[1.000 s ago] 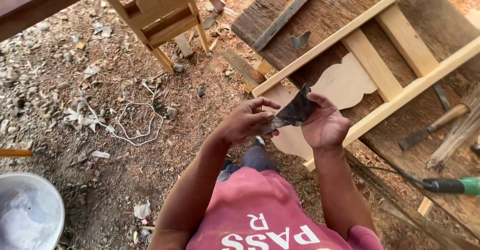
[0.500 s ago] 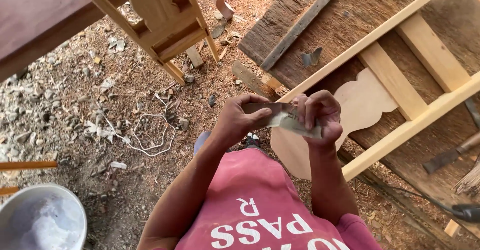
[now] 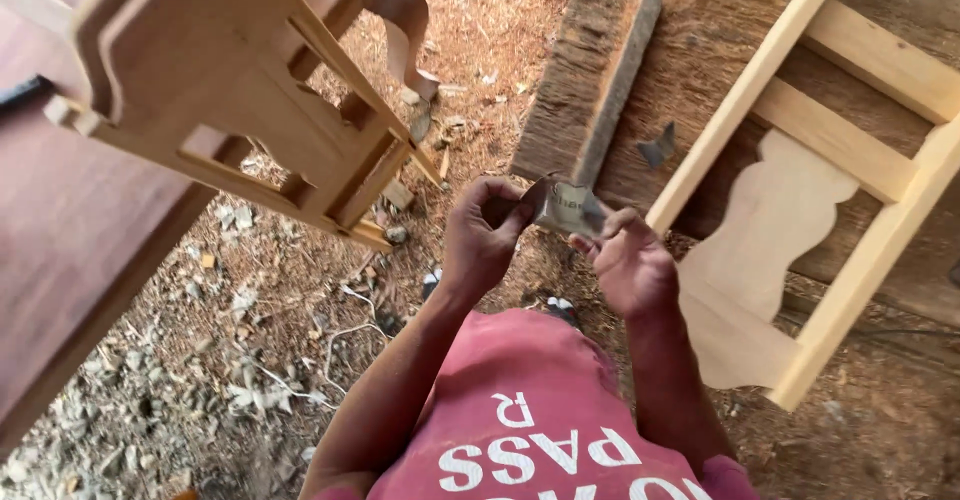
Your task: The person sands a wooden chair frame using a sanding block. They work on the edges and flat surfaces of the frame, repositioning the chair multiple times to access different areas.
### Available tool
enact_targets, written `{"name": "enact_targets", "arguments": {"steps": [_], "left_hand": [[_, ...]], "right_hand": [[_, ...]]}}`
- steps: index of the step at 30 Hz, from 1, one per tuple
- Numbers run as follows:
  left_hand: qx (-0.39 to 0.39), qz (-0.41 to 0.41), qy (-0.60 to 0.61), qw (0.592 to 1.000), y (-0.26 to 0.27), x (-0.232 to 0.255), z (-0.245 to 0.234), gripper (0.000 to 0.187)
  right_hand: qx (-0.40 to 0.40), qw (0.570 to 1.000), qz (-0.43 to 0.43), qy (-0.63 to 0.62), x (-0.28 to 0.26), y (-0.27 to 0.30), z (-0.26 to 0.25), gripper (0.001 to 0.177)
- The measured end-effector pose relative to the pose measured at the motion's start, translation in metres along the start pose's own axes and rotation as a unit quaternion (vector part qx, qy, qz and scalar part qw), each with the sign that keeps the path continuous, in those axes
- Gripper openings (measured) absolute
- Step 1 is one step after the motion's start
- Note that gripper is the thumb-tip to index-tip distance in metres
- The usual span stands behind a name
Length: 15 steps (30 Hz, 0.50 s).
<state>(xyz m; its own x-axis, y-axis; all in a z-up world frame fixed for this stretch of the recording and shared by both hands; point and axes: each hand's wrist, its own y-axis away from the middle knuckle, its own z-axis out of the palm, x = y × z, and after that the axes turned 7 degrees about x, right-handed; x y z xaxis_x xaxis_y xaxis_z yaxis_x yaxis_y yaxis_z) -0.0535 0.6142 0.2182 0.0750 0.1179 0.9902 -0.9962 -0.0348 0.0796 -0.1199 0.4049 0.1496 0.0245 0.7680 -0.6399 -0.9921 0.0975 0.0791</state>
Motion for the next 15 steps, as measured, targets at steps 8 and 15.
{"name": "enact_targets", "arguments": {"steps": [8,15], "left_hand": [[-0.043,-0.094,0.066,0.992,-0.067,0.021,-0.059,0.022],[-0.173,-0.142,0.029,0.974,-0.115,0.001,-0.047,0.027]], "right_hand": [[0.026,0.989,-0.048,-0.138,0.080,-0.017,0.105,0.085],[0.229,0.957,-0.176,0.010,0.095,-0.031,0.051,0.101]]}}
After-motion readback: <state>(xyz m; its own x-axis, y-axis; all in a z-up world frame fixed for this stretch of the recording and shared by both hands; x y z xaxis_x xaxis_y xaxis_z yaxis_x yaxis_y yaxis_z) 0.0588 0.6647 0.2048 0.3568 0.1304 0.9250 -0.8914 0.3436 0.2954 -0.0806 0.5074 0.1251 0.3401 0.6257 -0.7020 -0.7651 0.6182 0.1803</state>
